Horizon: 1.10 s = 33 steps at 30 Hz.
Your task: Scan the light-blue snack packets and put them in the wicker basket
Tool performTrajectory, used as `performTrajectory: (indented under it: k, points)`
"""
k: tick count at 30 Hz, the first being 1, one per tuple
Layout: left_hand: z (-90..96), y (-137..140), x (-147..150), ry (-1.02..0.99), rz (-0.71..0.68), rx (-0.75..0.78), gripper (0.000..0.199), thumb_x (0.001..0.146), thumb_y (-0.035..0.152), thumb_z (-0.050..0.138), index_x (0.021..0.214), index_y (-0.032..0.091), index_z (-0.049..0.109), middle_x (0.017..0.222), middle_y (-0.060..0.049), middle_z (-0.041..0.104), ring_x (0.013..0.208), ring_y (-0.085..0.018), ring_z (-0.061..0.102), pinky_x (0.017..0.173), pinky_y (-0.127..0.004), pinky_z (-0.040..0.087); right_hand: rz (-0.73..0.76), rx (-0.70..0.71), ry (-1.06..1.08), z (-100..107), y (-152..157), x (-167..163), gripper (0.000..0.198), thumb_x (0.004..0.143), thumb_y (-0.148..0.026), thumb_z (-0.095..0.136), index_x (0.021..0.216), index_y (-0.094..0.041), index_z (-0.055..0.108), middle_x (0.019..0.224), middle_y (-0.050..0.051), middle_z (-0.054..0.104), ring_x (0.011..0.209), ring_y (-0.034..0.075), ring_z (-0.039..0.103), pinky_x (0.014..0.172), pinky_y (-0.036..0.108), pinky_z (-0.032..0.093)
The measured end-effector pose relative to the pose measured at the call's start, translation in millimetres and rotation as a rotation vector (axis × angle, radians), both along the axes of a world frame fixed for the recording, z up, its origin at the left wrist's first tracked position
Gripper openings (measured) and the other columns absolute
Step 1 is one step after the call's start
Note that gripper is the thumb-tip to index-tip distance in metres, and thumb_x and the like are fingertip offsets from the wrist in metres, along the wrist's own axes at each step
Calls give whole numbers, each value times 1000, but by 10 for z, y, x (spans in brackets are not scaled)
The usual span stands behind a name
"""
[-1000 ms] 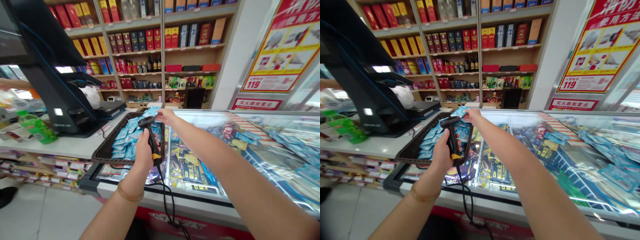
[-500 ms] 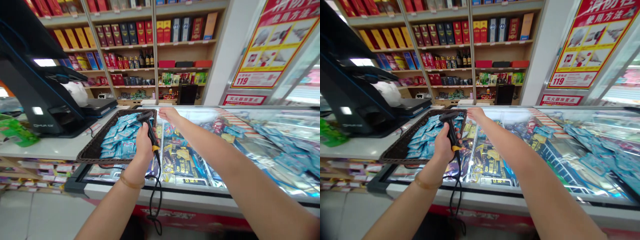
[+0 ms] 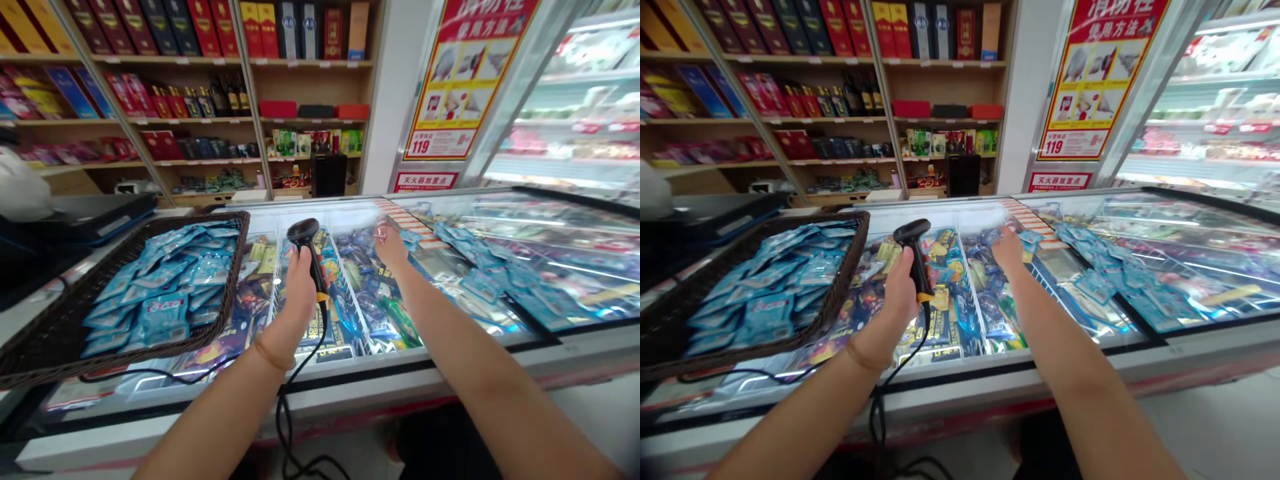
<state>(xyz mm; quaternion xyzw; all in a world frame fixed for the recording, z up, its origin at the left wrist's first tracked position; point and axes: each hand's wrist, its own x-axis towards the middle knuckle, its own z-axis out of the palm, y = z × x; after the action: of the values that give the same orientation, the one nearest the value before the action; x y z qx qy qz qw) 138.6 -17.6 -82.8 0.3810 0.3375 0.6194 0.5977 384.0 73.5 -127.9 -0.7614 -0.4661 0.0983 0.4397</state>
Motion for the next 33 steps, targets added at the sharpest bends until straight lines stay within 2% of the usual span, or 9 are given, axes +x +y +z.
performTrajectory:
  k: [3,5,10,13,18,24,26,29,33]
  points:
    - [-114,-26,8,15,-33,-38,49,75,64,68,90,20,51,71,1,58,52,-11,55,43,-21,41,-103,-197,-291,-53,-75,161,50,87,-26,58,135,-14,51,135,22,56,130,38,50,108,56,35]
    - [-160,-61,-9,46,-72,-77,49,76,64,67,91,20,51,70,1,57,50,-11,54,43,-22,40,-130,-275,-374,-59,-96,189,53,90,-29,55,139,-11,47,137,23,53,133,37,47,108,55,36]
    - [-187,-129,-45,115,-137,-92,49,77,65,66,88,20,52,68,2,56,47,-10,50,43,-23,39,-171,-263,-450,-58,-120,209,45,89,-31,55,126,-7,59,142,27,44,139,42,32,103,58,38]
    - [-167,-149,-39,96,-127,-67,47,77,62,68,88,20,51,73,1,58,50,-10,53,44,-23,40,-159,-258,-486,-65,-134,222,41,89,-30,55,121,-6,64,137,29,46,132,44,38,97,59,42]
    - [-153,-180,-23,98,-138,-86,43,80,59,66,87,20,51,72,1,58,45,-9,48,42,-23,39,-64,-312,-566,-52,-140,160,39,91,-31,56,120,-7,67,133,29,51,130,45,42,98,60,41]
    - [-165,-182,-24,131,-145,-65,42,81,59,65,87,21,49,74,1,59,46,-9,48,41,-22,40,73,-303,-566,62,-139,110,34,95,-29,51,120,-13,69,122,23,63,120,36,57,100,46,42]
    - [-176,-170,-26,139,-148,-68,42,81,60,64,88,21,49,72,1,58,45,-9,48,41,-22,40,33,-296,-560,82,-145,146,38,96,-34,51,124,-14,67,124,22,63,123,37,55,101,49,42]
    - [-194,-155,-31,161,-159,-80,42,82,60,63,88,20,50,65,2,55,43,-10,47,40,-23,39,-39,-386,-561,63,-152,197,50,93,-49,55,123,-10,66,130,25,60,130,43,48,103,57,38]
    - [-203,-162,-37,169,-184,-81,43,80,61,64,86,20,51,61,3,54,42,-10,47,40,-22,39,-79,-427,-473,21,-130,227,56,87,-48,66,129,-11,60,130,24,61,132,42,48,104,57,38]
